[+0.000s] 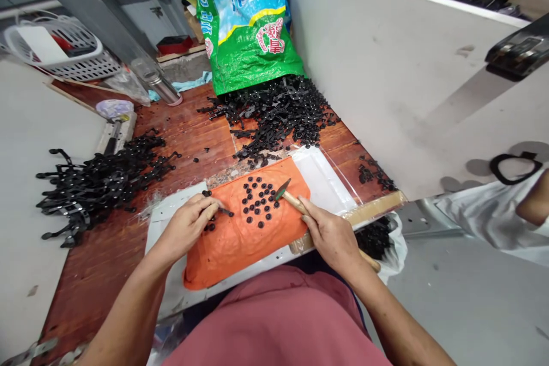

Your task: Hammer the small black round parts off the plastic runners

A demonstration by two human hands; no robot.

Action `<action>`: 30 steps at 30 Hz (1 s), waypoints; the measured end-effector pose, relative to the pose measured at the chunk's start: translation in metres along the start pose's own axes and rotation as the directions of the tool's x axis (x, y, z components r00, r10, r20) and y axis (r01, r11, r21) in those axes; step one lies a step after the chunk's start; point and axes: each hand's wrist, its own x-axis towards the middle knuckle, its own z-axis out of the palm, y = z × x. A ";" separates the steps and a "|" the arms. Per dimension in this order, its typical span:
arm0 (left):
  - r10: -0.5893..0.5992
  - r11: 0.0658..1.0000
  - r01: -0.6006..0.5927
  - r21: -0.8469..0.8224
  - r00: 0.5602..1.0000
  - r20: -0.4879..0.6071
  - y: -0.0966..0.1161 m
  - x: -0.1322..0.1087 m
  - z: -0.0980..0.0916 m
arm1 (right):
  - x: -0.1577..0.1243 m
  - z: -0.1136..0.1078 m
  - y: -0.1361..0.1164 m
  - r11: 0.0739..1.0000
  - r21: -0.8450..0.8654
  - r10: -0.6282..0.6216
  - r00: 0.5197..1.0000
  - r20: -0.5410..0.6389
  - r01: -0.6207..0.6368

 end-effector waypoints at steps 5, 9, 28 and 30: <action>0.037 0.966 -0.038 0.256 0.999 0.010 -0.004 0.000 0.011 | 0.001 -0.001 -0.002 1.000 -0.023 -0.001 1.000 0.009 0.001; -0.054 0.907 0.061 0.418 0.998 -0.030 -0.006 0.000 0.013 | 0.002 -0.001 -0.001 1.000 -0.028 0.002 1.000 0.023 -0.002; -0.117 0.986 0.122 0.113 0.992 -0.050 0.005 0.015 0.029 | 0.004 -0.001 -0.002 0.997 -0.065 0.038 0.998 0.045 -0.035; -0.119 0.982 0.125 0.144 0.992 -0.051 0.006 0.016 0.030 | 0.004 0.000 -0.002 0.997 -0.063 0.038 0.998 0.044 -0.035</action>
